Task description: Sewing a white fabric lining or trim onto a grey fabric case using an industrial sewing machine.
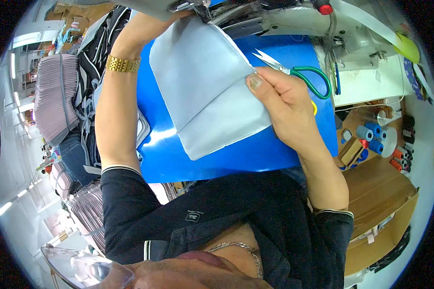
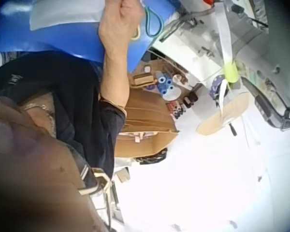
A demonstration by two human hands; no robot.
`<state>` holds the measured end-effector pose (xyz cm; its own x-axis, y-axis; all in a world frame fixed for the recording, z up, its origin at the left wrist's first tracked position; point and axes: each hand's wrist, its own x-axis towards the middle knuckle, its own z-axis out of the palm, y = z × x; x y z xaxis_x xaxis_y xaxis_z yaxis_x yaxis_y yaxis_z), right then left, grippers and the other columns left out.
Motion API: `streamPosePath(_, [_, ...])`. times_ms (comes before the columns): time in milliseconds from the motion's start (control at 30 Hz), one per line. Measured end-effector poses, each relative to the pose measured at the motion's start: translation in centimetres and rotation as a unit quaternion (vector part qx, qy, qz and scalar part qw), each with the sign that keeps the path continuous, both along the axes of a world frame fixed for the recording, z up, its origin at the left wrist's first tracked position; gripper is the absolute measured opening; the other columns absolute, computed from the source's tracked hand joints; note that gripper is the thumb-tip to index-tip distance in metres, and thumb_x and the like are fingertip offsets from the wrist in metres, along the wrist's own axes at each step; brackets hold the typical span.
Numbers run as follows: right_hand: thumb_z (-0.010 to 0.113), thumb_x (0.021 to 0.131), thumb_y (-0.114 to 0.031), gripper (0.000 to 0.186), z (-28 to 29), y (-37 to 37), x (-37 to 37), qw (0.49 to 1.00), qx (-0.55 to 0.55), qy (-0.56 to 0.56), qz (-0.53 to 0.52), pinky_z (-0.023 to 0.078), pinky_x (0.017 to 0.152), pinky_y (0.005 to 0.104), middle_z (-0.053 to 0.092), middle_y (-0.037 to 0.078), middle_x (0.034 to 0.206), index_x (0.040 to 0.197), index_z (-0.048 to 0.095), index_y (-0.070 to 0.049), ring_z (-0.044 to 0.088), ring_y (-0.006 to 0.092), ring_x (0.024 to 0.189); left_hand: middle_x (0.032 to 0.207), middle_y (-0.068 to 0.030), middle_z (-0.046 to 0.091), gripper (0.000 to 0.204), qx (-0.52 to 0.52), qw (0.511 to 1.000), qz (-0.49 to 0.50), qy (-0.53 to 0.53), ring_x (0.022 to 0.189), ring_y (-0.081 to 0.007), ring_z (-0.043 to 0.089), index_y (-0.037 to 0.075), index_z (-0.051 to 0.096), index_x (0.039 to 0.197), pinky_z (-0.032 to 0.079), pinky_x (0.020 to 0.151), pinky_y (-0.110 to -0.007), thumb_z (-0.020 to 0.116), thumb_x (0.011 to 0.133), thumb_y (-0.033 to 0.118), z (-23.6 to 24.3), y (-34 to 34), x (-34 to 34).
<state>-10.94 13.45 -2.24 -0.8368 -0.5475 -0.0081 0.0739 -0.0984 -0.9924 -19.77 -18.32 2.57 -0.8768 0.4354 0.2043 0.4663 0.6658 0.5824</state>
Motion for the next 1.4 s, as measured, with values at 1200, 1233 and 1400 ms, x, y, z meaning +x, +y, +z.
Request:
streamPosePath(1200, [0.061,0.103,-0.019,0.025,-1.1,-6.4,-3.2,0.989,-0.004,0.138,-0.047,0.057,0.062,0.0291,0.077,0.009,0.089,0.112,0.073,0.001,0.070,0.0134,0.072,0.118,0.0009,0.068,0.052,-0.247,0.911,0.143,0.296,0.091,-0.0256,0.056,0.023,0.075,0.126,0.054,0.082,-0.035,0.063,0.082,-0.002,-0.4,5.8,11.6])
streamPosePath(1233, [0.061,0.103,-0.019,0.024,-1.1,-6.5,-3.3,0.988,0.003,0.148,-0.054,0.058,0.062,0.0296,0.077,0.009,0.088,0.110,0.074,0.001,0.071,0.0140,0.072,0.117,0.0009,0.068,0.051,-0.258,0.906,0.149,0.300,0.091,-0.0254,0.056,0.023,0.075,0.125,0.054,0.082,-0.035,0.063,0.082,-0.001,-0.1,5.9,11.4])
streamPosePath(1400, [0.063,0.102,-0.019,0.024,-1.3,-6.9,-3.1,0.987,-0.006,0.136,-0.080,0.057,0.061,0.0310,0.076,0.010,0.084,0.108,0.074,0.001,0.071,0.0159,0.069,0.107,-0.0026,0.068,0.042,-0.301,0.894,0.167,0.287,0.089,-0.0267,0.059,0.014,0.075,0.119,0.055,0.075,-0.035,0.066,0.079,0.002,1.4,7.8,11.8])
